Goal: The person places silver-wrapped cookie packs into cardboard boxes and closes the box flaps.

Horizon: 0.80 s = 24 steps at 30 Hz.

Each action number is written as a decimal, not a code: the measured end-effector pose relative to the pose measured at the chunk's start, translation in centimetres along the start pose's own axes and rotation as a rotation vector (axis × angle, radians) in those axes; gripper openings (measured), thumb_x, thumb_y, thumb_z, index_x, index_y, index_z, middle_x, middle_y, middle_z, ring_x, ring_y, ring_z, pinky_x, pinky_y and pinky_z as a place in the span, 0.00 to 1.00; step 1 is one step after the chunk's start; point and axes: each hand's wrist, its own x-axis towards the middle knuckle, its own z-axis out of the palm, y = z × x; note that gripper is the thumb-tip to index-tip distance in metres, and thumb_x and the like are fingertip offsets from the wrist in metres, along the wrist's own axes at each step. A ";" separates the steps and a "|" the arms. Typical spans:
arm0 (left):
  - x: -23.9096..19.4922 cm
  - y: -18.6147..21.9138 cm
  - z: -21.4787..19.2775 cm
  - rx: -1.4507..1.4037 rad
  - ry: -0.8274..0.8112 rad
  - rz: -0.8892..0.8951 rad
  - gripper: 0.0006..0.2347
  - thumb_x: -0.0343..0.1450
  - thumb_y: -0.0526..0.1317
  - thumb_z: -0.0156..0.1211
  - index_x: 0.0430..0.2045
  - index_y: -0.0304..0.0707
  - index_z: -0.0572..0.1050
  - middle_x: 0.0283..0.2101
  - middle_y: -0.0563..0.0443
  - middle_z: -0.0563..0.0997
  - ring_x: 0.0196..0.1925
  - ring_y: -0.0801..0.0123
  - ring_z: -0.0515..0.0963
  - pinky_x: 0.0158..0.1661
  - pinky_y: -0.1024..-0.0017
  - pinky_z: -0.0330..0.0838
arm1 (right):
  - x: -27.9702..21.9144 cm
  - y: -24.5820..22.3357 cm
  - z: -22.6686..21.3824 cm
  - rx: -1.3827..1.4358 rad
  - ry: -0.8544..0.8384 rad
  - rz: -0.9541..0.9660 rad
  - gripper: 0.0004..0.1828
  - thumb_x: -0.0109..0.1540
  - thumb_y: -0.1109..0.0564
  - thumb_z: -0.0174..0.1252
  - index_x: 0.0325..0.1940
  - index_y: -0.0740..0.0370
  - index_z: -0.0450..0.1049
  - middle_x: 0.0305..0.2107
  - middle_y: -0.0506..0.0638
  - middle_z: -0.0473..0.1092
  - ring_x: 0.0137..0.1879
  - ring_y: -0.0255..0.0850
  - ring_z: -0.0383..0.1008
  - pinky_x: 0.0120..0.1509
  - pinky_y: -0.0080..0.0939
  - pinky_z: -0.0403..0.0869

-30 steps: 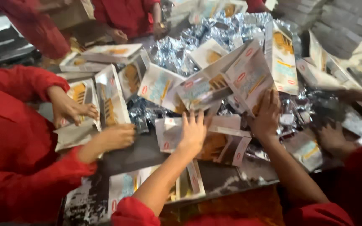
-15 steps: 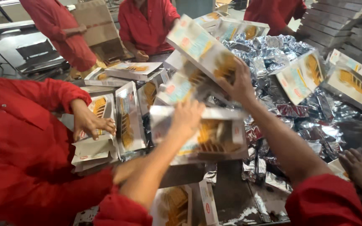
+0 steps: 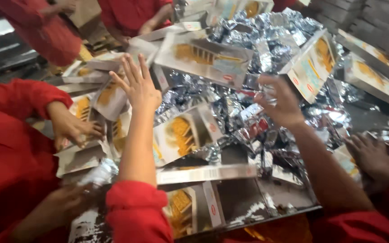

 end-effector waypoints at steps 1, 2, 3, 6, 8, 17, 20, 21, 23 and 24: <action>-1.1 0.8 -0.8 -0.004 -0.010 0.003 0.46 0.64 0.41 0.61 0.77 0.39 0.39 0.79 0.30 0.38 0.81 0.45 0.32 0.66 0.31 0.20 | -2.4 -0.8 0.3 -0.044 -0.036 -0.005 0.29 0.62 0.57 0.64 0.67 0.59 0.66 0.64 0.58 0.65 0.69 0.48 0.67 0.67 0.49 0.73; -2.2 1.9 -1.7 -0.073 -0.056 0.049 0.45 0.64 0.45 0.62 0.76 0.39 0.40 0.79 0.30 0.37 0.80 0.45 0.31 0.67 0.32 0.20 | -4.6 -1.8 1.0 -0.059 -0.207 0.183 0.33 0.58 0.54 0.66 0.67 0.56 0.66 0.61 0.56 0.67 0.64 0.47 0.70 0.64 0.47 0.74; -3.4 3.0 -2.7 -0.141 -0.098 0.088 0.45 0.65 0.48 0.62 0.76 0.40 0.42 0.78 0.31 0.35 0.79 0.44 0.30 0.68 0.33 0.20 | -6.5 -2.9 1.8 -0.073 -0.382 0.362 0.38 0.55 0.51 0.69 0.68 0.52 0.65 0.57 0.54 0.70 0.59 0.47 0.74 0.62 0.46 0.76; -8.9 5.8 -5.6 -0.301 -0.120 0.263 0.37 0.66 0.52 0.60 0.72 0.45 0.55 0.77 0.35 0.43 0.79 0.41 0.34 0.67 0.28 0.22 | -10.7 -5.1 4.7 -0.092 -0.540 0.227 0.49 0.48 0.49 0.79 0.69 0.57 0.62 0.64 0.59 0.61 0.69 0.52 0.62 0.67 0.50 0.66; -14.3 6.5 -7.3 -0.396 -0.059 0.379 0.33 0.67 0.50 0.61 0.69 0.44 0.62 0.77 0.37 0.49 0.79 0.39 0.37 0.67 0.26 0.24 | -11.9 -5.3 7.4 -0.125 -0.392 -0.089 0.52 0.49 0.50 0.75 0.71 0.67 0.58 0.62 0.69 0.62 0.65 0.62 0.64 0.62 0.55 0.69; -36.1 5.1 -8.7 -0.678 0.286 0.571 0.13 0.75 0.42 0.59 0.53 0.44 0.77 0.66 0.48 0.72 0.72 0.54 0.69 0.72 0.45 0.55 | -0.6 -5.6 5.5 -0.150 -0.107 -0.340 0.34 0.56 0.62 0.71 0.66 0.62 0.69 0.56 0.62 0.74 0.61 0.57 0.76 0.62 0.51 0.75; -38.1 6.8 -6.1 -0.689 0.185 0.503 0.13 0.73 0.43 0.61 0.51 0.42 0.77 0.63 0.47 0.74 0.69 0.54 0.72 0.69 0.49 0.59 | 5.6 -6.4 6.1 -0.158 -0.013 -0.263 0.37 0.61 0.58 0.72 0.71 0.62 0.63 0.58 0.61 0.73 0.62 0.59 0.75 0.63 0.53 0.75; -38.3 7.5 -5.5 -0.693 0.122 0.425 0.15 0.72 0.45 0.62 0.49 0.41 0.78 0.61 0.46 0.75 0.68 0.52 0.71 0.67 0.48 0.59 | 6.7 -6.7 6.4 -0.224 0.069 -0.217 0.36 0.65 0.55 0.74 0.72 0.61 0.63 0.59 0.61 0.72 0.63 0.61 0.74 0.65 0.55 0.74; -38.3 8.2 -4.8 -0.696 0.098 0.331 0.21 0.70 0.49 0.64 0.52 0.34 0.76 0.61 0.41 0.73 0.69 0.47 0.68 0.67 0.46 0.58 | 8.0 -7.1 6.3 -0.286 0.139 -0.310 0.47 0.59 0.53 0.75 0.73 0.69 0.56 0.61 0.70 0.65 0.62 0.68 0.68 0.61 0.58 0.72; -38.1 8.4 -4.7 -0.687 0.080 0.235 0.28 0.68 0.54 0.65 0.54 0.27 0.74 0.61 0.36 0.71 0.70 0.42 0.64 0.67 0.43 0.56 | 7.8 -7.2 6.1 -0.340 0.213 -0.412 0.58 0.53 0.50 0.76 0.74 0.77 0.48 0.63 0.79 0.57 0.60 0.75 0.63 0.58 0.60 0.70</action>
